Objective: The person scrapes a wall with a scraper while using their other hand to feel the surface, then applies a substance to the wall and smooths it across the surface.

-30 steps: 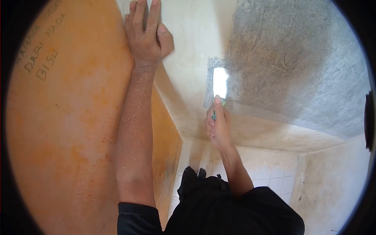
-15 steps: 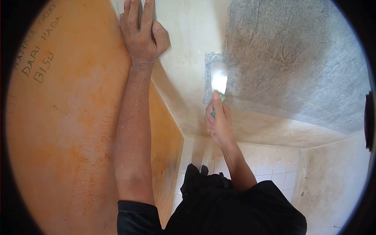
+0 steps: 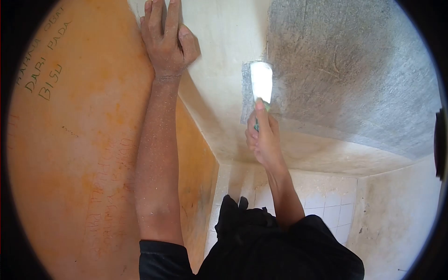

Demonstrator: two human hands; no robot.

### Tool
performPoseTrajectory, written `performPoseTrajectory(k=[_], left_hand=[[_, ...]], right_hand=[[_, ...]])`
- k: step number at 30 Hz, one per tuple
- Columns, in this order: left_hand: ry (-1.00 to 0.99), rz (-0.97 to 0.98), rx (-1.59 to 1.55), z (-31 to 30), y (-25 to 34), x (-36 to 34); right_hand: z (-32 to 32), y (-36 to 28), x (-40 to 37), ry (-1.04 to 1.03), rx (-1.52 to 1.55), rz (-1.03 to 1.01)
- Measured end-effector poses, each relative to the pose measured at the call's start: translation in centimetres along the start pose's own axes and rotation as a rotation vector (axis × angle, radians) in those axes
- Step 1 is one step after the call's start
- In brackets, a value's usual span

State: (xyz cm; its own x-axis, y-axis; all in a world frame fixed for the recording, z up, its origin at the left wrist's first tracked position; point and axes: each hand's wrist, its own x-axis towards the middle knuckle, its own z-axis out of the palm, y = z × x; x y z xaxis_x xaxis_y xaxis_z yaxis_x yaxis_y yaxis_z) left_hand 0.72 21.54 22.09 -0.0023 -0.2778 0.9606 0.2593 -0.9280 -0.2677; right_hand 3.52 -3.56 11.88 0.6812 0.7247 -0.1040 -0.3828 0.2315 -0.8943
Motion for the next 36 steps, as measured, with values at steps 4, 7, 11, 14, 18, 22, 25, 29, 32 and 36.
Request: performPoseTrajectory(k=[4,7,11,14,18,22,25,29,32,36], left_hand=[[0.06,0.038,-0.05,0.4,-0.2,0.2],[0.004,-0.012,-0.018,0.1,0.1,-0.1],[0.033,0.018,-0.031,0.3,-0.3,0.4],[0.02,0.009,-0.037,0.2,-0.2,0.1],[0.019,0.004,-0.001,0.1,0.2,0.2],[0.031,0.013,-0.025,0.1,-0.3,-0.1],[-0.005,-0.009,-0.026,0.1,0.1,-0.2],[0.018,0.014,-0.026,0.1,-0.3,0.1],[0.016,0.005,-0.014,0.1,-0.1,0.0],[0.0,-0.006,0.008,0.1,-0.1,-0.1]], right_hand=[[-0.6,0.3,-0.2,0.036,-0.026,0.088],[0.3,-0.6,-0.5,-0.038,0.026,0.034],[-0.3,-0.2,0.1,0.023,-0.045,0.041],[1.2,-3.0,0.6,0.01,-0.048,-0.021],[0.7,-2.0,0.4,-0.035,-0.03,-0.068],[0.0,2.1,-0.1,0.022,-0.049,0.072],[1.8,0.2,-0.2,0.08,-0.005,0.12],[1.5,2.1,-0.3,0.048,-0.013,0.047],[2.8,1.5,0.0,0.011,0.071,0.059],[2.1,2.1,0.3,0.039,0.097,0.04]])
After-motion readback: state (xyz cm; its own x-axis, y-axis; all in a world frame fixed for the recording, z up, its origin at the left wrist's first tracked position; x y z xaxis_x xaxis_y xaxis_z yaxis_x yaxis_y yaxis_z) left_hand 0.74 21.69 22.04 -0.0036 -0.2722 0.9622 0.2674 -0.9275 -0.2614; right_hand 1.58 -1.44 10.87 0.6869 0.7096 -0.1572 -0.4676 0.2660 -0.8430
